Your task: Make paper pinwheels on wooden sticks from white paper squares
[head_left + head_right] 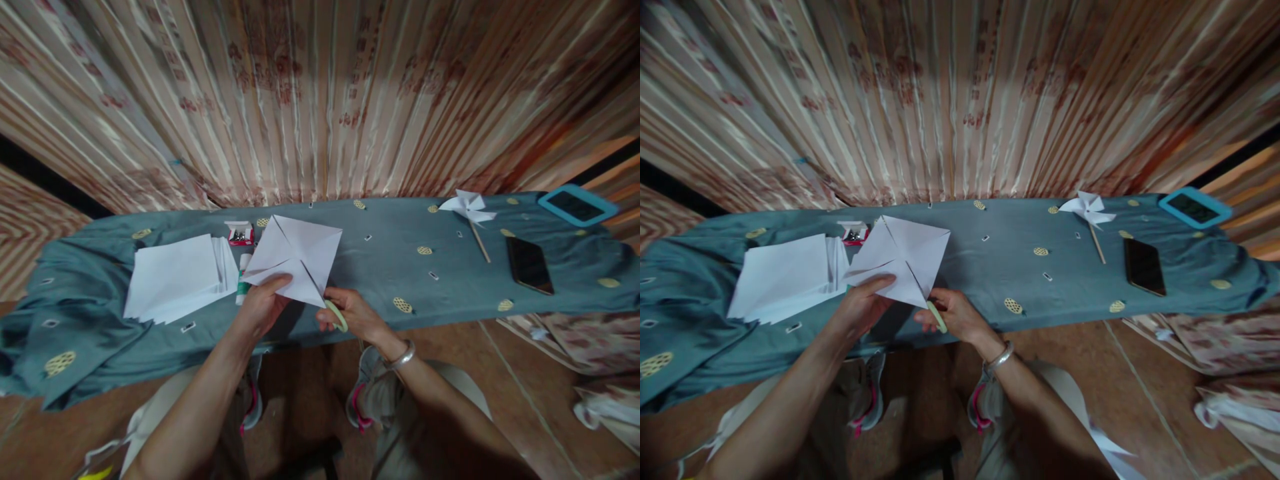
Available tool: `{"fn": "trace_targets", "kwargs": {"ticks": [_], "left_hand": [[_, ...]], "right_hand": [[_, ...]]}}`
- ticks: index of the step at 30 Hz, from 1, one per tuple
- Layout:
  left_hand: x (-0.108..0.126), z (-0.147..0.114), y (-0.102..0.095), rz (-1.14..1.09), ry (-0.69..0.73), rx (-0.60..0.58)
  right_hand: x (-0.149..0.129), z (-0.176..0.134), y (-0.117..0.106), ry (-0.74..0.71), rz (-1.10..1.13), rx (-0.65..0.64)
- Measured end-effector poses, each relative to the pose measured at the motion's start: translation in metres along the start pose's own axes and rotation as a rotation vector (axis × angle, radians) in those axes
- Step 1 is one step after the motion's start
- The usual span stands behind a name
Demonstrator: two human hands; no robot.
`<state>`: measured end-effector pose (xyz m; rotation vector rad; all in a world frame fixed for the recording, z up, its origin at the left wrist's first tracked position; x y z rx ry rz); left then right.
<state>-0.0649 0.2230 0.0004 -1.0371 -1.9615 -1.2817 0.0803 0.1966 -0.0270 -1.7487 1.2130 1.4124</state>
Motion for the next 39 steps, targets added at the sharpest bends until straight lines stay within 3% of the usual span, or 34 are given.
{"fn": "trace_targets", "kwargs": {"ticks": [25,31,36,39], "left_hand": [[-0.006,0.004,0.001,0.004,0.031,-0.025],[-0.001,0.009,-0.002,-0.012,0.057,-0.039],[0.015,0.011,-0.005,-0.064,0.121,-0.004],[0.014,0.011,-0.008,-0.057,0.092,0.029]], "right_hand": [[0.000,0.000,-0.001,-0.002,-0.003,0.015],[0.001,-0.006,-0.001,0.080,0.019,-0.059],[0.003,-0.018,-0.027,0.162,0.049,-0.111],[0.001,-0.019,-0.056,0.089,0.055,0.057]]}}
Point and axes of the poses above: each hand's wrist, its own z-axis towards the middle knuckle, its own y-axis out of the palm, x = y × z, the point moved 6 cm from there along z, towards the middle knuckle, and after that the axes turned 3 degrees about x, right-handed, at the moved point
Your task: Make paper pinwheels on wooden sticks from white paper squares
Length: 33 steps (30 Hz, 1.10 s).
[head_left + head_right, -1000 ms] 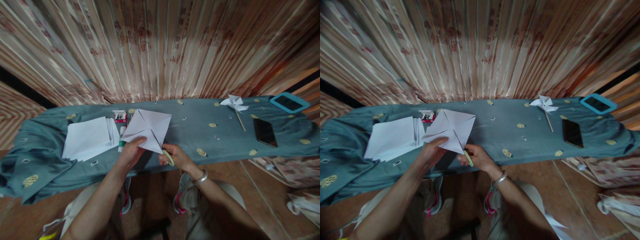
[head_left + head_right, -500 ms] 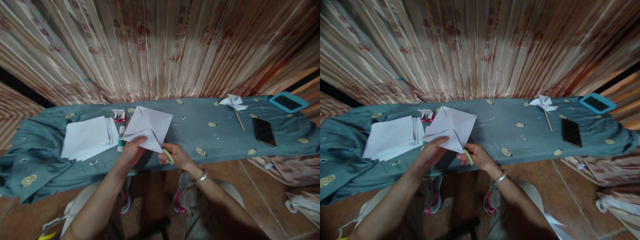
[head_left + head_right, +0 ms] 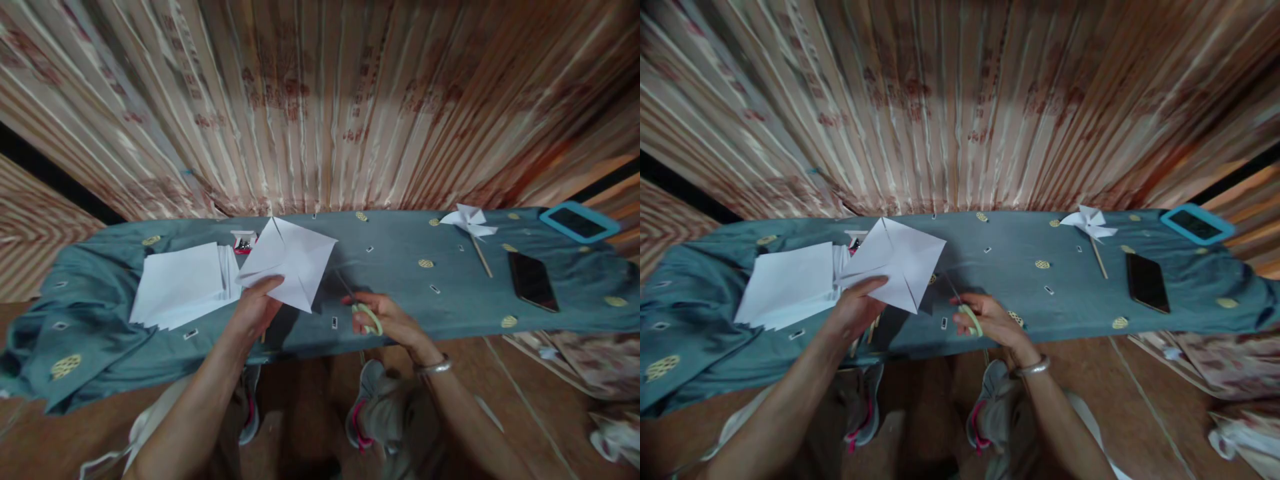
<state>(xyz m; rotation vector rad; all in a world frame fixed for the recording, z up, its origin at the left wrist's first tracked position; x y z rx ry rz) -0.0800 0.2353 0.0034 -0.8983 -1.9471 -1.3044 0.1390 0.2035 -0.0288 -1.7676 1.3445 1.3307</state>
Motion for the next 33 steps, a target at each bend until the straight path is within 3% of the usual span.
{"fn": "trace_targets", "kwargs": {"ticks": [5,8,15,21,28,33], "left_hand": [[-0.019,-0.005,0.004,0.056,-0.108,-0.042],[-0.032,-0.008,0.011,0.100,-0.133,-0.075],[-0.059,-0.013,0.025,0.154,-0.192,-0.135],[-0.068,-0.012,0.033,0.137,-0.201,-0.176],[-0.074,-0.013,0.038,0.111,-0.228,-0.166],[-0.076,-0.013,0.044,0.109,-0.241,-0.172]], "right_hand": [[-0.011,0.001,-0.042,-0.280,0.132,0.515],[-0.018,0.001,-0.051,-0.383,0.170,0.674],[-0.023,0.006,-0.051,-0.406,0.071,0.709],[-0.032,-0.006,-0.049,-0.407,-0.432,0.836],[-0.035,-0.008,-0.039,-0.430,-0.282,0.697],[-0.026,0.001,-0.054,-0.375,-0.279,0.743]]}}
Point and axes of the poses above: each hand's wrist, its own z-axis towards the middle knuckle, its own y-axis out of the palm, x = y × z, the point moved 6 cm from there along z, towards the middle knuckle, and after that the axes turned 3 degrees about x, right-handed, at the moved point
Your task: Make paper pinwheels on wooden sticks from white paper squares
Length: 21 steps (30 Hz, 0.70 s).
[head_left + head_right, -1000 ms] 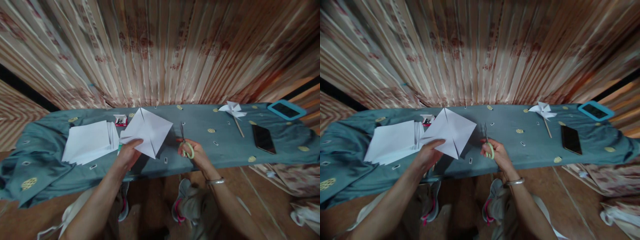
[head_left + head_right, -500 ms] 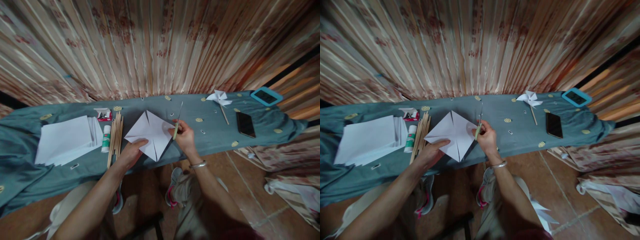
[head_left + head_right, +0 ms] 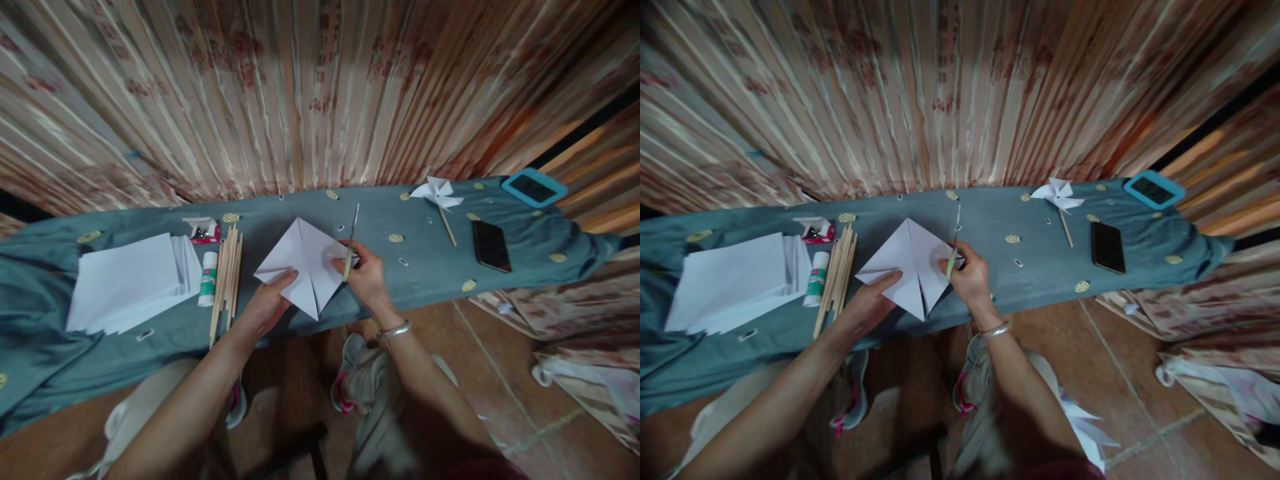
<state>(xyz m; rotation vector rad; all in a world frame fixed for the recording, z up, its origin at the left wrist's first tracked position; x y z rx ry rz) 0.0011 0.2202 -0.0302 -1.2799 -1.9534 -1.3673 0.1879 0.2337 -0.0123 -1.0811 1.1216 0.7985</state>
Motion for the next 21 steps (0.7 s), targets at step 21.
{"fn": "trace_targets", "kwargs": {"ticks": [21], "left_hand": [[0.004,0.008,-0.015,-0.129,0.037,0.078]], "right_hand": [[0.007,0.031,-0.040,-0.099,-0.984,0.110]]}}
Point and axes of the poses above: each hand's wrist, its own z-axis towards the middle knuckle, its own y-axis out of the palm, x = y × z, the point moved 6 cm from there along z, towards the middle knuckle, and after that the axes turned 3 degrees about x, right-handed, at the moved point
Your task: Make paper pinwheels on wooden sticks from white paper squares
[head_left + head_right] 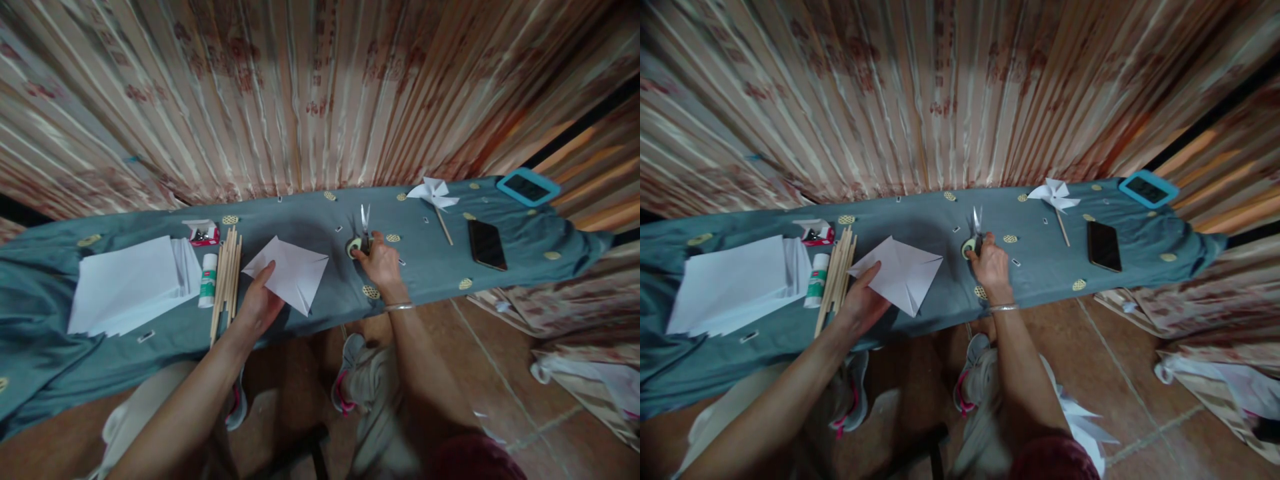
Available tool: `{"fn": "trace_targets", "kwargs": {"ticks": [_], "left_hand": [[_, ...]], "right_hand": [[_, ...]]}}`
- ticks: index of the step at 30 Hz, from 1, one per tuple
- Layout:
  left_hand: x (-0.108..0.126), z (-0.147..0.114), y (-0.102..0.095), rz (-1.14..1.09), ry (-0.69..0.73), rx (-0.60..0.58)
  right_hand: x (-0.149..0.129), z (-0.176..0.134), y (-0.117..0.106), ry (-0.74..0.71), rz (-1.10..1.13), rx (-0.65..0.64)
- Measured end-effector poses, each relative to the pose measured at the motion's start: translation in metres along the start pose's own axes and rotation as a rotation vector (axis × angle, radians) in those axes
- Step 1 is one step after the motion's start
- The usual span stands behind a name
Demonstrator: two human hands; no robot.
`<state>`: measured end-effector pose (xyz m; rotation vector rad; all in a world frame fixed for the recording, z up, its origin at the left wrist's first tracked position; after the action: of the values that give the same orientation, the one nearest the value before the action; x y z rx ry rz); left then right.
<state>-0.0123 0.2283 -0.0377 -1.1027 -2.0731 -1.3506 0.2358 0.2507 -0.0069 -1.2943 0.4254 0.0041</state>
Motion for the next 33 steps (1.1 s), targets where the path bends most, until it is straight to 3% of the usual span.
{"fn": "trace_targets", "kwargs": {"ticks": [3,9,13,15,17,19,21,23,25,29,33], "left_hand": [[-0.004,0.003,-0.004,-0.014,-0.003,0.051],[0.004,-0.003,0.000,0.106,0.159,0.005],[0.013,-0.006,-0.012,0.217,0.205,0.057],[0.027,-0.010,-0.021,0.320,0.316,0.126],[0.044,-0.017,-0.026,0.520,0.522,0.167],[0.055,-0.027,-0.023,0.794,0.753,0.116],[0.051,-0.033,-0.016,1.069,0.886,-0.019],[0.033,-0.033,-0.011,1.302,0.863,-0.209],[0.016,-0.031,-0.011,1.428,0.811,-0.311],[-0.001,-0.029,-0.010,1.575,0.793,-0.342],[-0.003,-0.032,-0.008,1.672,0.811,-0.343]], "right_hand": [[0.000,0.000,0.002,-0.036,0.010,0.003],[0.002,-0.001,0.008,-0.100,0.004,0.018],[0.005,0.001,0.009,-0.140,-0.010,0.050],[0.006,0.001,0.007,-0.158,-0.016,0.058],[0.004,0.000,0.004,-0.171,-0.003,0.082],[-0.003,-0.003,0.000,-0.190,0.030,0.114],[-0.017,-0.007,0.000,-0.236,0.077,0.135],[-0.035,-0.014,0.005,-0.311,0.127,0.122],[-0.056,-0.022,0.014,-0.398,0.169,0.072],[-0.085,-0.035,0.033,-0.516,0.153,-0.051],[-0.093,-0.034,0.037,-0.533,0.086,-0.082]]}}
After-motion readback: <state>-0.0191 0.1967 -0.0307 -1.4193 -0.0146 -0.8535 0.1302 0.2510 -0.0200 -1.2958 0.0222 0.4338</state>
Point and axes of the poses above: each hand's wrist, its own z-axis towards the middle knuckle, its own y-axis out of the palm, x = y × z, the point moved 6 cm from there along z, towards the middle knuckle, and after that the axes turned 3 degrees about x, right-handed, at the moved point
